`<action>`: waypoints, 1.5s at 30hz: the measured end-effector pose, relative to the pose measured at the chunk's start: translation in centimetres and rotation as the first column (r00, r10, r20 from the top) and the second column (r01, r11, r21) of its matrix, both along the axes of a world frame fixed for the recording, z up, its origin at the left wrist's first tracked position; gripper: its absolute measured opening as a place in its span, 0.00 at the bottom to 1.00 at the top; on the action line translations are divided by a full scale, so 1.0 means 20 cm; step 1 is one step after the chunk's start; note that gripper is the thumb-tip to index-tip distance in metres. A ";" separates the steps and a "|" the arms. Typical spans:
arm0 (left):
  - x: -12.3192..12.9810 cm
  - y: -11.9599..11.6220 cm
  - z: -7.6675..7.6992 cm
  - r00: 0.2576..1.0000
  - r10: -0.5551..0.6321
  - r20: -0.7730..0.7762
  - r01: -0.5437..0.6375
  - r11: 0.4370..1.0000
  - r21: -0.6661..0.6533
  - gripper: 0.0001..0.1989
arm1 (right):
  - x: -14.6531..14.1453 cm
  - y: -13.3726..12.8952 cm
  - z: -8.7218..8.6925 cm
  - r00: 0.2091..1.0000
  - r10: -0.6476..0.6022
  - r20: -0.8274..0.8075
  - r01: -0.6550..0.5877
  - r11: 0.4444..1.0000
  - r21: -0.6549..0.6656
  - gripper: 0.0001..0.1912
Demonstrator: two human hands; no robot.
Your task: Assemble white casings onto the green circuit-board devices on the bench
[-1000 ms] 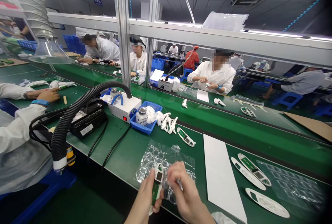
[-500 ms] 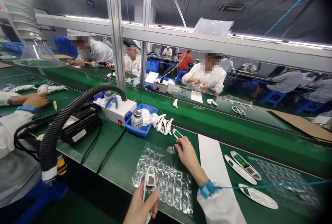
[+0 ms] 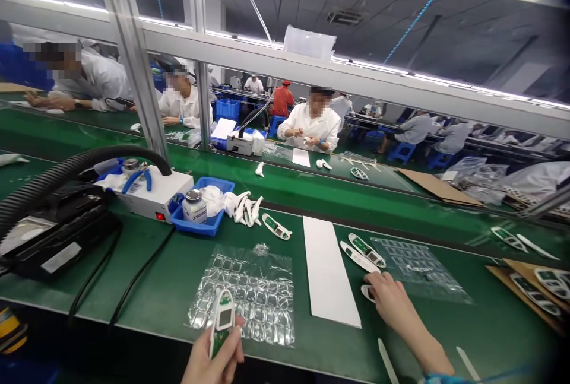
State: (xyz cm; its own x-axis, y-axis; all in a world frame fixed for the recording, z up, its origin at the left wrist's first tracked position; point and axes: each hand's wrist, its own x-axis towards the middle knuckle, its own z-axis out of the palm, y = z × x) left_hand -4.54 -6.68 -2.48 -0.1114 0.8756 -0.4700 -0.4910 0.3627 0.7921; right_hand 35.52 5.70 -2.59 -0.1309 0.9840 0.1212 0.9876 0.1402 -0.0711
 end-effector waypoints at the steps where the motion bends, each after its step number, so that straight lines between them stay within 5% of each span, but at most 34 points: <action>1: 0.02 0.00 0.00 1.000 0.011 -0.001 -0.011 1.000 0.007 0.27 | 0.01 -0.02 0.00 1.000 -0.011 0.000 0.011 1.000 0.002 0.13; 5: 0.10 -0.02 -0.04 0.998 0.057 0.008 -0.057 0.998 0.014 0.25 | -0.14 -0.11 0.03 0.943 -0.067 -0.325 0.050 0.997 -0.062 0.14; 9: 0.17 -0.05 -0.07 0.997 0.048 -0.062 -0.048 0.999 -0.001 0.29 | -0.63 -0.26 0.11 0.601 -0.020 -0.799 -0.277 0.933 -0.232 0.22; 12: 0.18 -0.06 -0.07 0.984 0.040 -0.173 -0.036 0.999 0.027 0.32 | -1.02 -0.33 0.16 0.405 -0.105 -0.908 -0.464 0.832 -0.304 0.19; 15: 0.10 -0.07 -0.05 0.956 0.073 -0.285 -0.065 0.997 0.038 0.29 | -1.27 -0.26 0.17 0.444 0.033 -0.895 -0.543 0.805 -0.239 0.17; 19: -0.08 -0.07 -0.03 0.901 0.231 -0.367 -0.232 0.972 0.043 0.24 | -1.43 -0.02 0.10 0.656 0.324 -0.682 -0.456 0.890 -0.015 0.12; 23: -0.18 -0.08 -0.02 0.866 0.335 -0.370 -0.344 0.938 0.042 0.21 | -1.52 0.14 -0.01 0.756 0.281 -0.591 -0.345 0.939 0.004 0.09; 27: -0.22 -0.08 -0.02 0.866 0.378 -0.327 -0.388 0.921 0.037 0.18 | -1.56 0.14 -0.09 0.805 0.220 -0.551 -0.272 0.962 -0.013 0.08; 34: -0.22 -0.07 -0.06 0.878 0.390 -0.277 -0.390 0.919 0.059 0.19 | -1.54 0.04 -0.09 0.764 0.278 -0.582 -0.308 0.950 0.049 0.09; 39: -0.21 -0.06 -0.04 0.860 0.398 -0.320 -0.387 0.917 0.100 0.16 | -1.53 -0.02 -0.01 0.718 0.306 -0.625 -0.284 0.949 0.138 0.11; 45: -0.19 -0.03 0.00 0.847 0.373 -0.379 -0.350 0.928 0.131 0.12 | -1.55 -0.14 0.16 0.519 0.298 -0.801 -0.481 0.877 0.015 0.13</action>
State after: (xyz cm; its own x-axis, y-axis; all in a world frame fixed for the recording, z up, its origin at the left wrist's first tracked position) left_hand -8.33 -7.30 -2.53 -0.5887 0.7606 -0.2736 -0.2259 0.1703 0.9592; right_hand 4.45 2.98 0.59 -0.4554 0.8693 0.1921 0.3945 0.3905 -0.8318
